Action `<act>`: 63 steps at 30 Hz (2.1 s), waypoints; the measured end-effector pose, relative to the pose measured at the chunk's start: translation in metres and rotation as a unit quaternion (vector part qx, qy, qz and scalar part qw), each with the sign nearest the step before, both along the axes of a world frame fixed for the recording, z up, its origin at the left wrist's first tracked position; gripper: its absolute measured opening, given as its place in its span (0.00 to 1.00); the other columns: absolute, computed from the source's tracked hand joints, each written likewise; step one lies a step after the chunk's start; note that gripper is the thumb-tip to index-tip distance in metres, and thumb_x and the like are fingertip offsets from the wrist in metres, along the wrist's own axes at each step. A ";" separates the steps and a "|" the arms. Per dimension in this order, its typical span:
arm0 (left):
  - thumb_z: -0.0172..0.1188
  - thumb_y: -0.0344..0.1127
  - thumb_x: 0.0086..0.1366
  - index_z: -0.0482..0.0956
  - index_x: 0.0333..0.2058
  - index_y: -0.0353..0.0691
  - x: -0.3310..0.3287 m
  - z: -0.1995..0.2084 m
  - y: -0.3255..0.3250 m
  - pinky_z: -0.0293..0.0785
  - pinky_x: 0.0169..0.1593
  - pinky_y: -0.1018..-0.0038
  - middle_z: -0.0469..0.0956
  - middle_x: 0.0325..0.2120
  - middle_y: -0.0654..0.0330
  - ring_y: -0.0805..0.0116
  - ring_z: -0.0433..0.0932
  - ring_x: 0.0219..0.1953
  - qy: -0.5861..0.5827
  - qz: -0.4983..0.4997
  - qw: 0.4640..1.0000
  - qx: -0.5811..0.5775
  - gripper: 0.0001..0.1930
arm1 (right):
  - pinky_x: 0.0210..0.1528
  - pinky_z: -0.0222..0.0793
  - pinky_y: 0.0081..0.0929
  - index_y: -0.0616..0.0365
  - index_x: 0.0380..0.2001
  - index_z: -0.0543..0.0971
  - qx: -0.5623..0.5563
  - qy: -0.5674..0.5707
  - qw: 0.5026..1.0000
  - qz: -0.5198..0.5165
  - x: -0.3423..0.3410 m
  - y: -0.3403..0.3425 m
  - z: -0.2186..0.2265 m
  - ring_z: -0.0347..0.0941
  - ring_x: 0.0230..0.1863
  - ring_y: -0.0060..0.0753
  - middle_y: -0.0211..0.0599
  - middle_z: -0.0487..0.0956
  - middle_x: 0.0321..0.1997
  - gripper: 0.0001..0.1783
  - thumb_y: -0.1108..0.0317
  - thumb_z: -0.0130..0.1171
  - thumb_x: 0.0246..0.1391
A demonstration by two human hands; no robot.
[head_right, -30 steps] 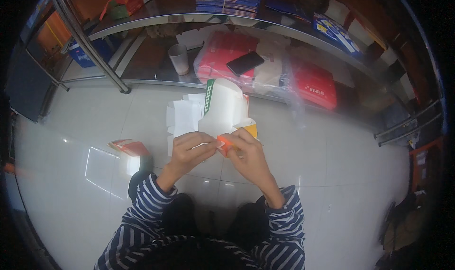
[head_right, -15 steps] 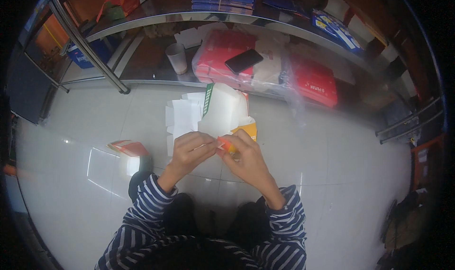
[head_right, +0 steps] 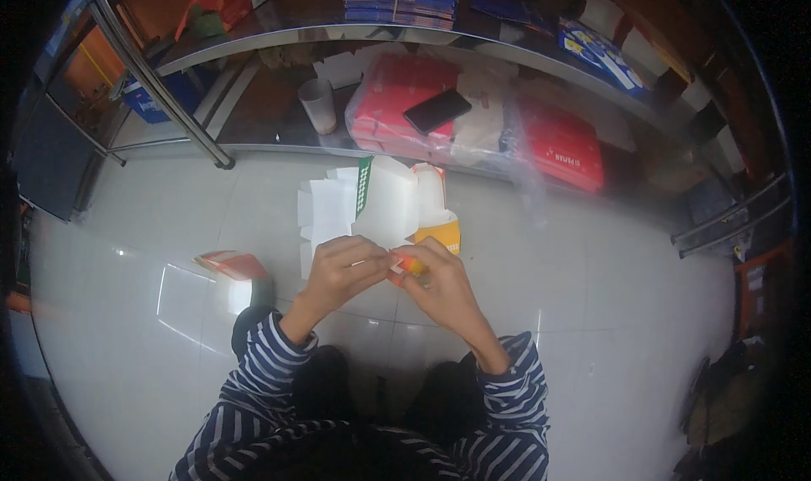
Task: The person sits on the floor and folds flat paper sheets into small rectangular boxes. They fold the sides and tuck the flaps to form the box shape, then place the finished boxes into a stack.
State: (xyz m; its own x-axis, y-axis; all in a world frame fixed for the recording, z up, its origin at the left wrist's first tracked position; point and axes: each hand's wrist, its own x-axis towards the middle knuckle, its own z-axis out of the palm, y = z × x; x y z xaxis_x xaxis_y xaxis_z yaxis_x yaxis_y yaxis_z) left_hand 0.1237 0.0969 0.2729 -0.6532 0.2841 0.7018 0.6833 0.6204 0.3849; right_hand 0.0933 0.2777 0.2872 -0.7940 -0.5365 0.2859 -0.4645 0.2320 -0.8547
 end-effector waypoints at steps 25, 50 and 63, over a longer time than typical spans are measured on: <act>0.63 0.44 0.50 0.69 0.50 0.53 -0.004 0.012 -0.045 0.42 0.59 0.55 0.61 0.58 0.68 0.55 0.49 0.62 -0.248 0.091 0.960 -0.093 0.26 | 0.49 0.57 0.22 0.60 0.39 0.71 -0.097 -0.318 0.943 0.026 -0.022 0.031 -0.003 0.63 0.44 0.21 0.26 0.70 0.39 0.08 0.72 0.49 0.56; 0.58 0.34 0.54 0.73 0.21 0.43 0.001 0.008 -0.032 0.41 0.53 0.55 0.72 0.25 0.68 0.64 0.63 0.45 -0.230 -0.045 0.971 -0.040 0.06 | 0.40 0.56 0.32 0.53 0.27 0.77 0.100 0.355 0.930 0.004 0.009 -0.014 -0.006 0.67 0.31 0.27 0.26 0.71 0.30 0.07 0.70 0.62 0.39; 0.58 0.33 0.51 0.74 0.21 0.42 0.002 0.009 -0.031 0.43 0.54 0.55 0.73 0.25 0.65 0.64 0.64 0.45 -0.217 -0.061 0.973 -0.044 0.04 | 0.35 0.55 0.31 0.51 0.23 0.76 0.084 0.403 0.911 -0.004 0.012 -0.016 -0.003 0.66 0.27 0.24 0.23 0.71 0.28 0.08 0.72 0.64 0.36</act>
